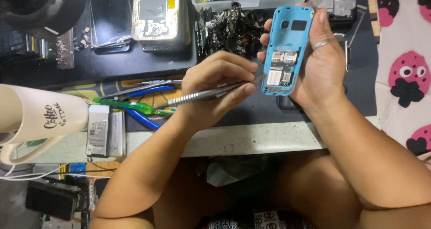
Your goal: The person disassembles a light blue mobile phone using a metal tool, removing the back cover and internal components. They then pick up a black and green mobile phone and begin prying it open.
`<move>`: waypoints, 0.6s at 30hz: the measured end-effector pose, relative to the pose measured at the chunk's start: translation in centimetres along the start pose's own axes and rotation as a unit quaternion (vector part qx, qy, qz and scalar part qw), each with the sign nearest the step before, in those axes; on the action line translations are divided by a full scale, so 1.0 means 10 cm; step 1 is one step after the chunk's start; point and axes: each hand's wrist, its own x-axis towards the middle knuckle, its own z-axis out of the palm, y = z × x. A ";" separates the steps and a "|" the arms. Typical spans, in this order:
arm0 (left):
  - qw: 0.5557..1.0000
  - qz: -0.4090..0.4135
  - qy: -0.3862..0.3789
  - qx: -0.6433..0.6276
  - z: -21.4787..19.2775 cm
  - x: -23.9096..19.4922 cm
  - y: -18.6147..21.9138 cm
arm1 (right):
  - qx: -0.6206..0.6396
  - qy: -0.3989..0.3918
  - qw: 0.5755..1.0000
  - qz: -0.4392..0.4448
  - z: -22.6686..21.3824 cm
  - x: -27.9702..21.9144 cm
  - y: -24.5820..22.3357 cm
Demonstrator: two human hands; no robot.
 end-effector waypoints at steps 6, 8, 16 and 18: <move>0.997 -0.064 -0.030 -0.010 0.01 -0.02 -0.11 | 0.017 0.013 1.000 -0.012 0.07 -0.03 0.03; 0.997 -0.080 -0.017 0.002 0.03 -0.02 -0.12 | 0.012 -0.010 1.000 -0.013 0.10 -0.04 0.03; 0.948 0.136 -0.005 0.287 -0.02 -0.01 0.03 | -0.200 -0.044 0.979 -0.018 0.20 -0.14 0.04; 0.923 0.166 -0.032 0.347 -0.03 0.00 0.06 | -0.165 -0.047 0.985 -0.002 0.18 -0.14 0.04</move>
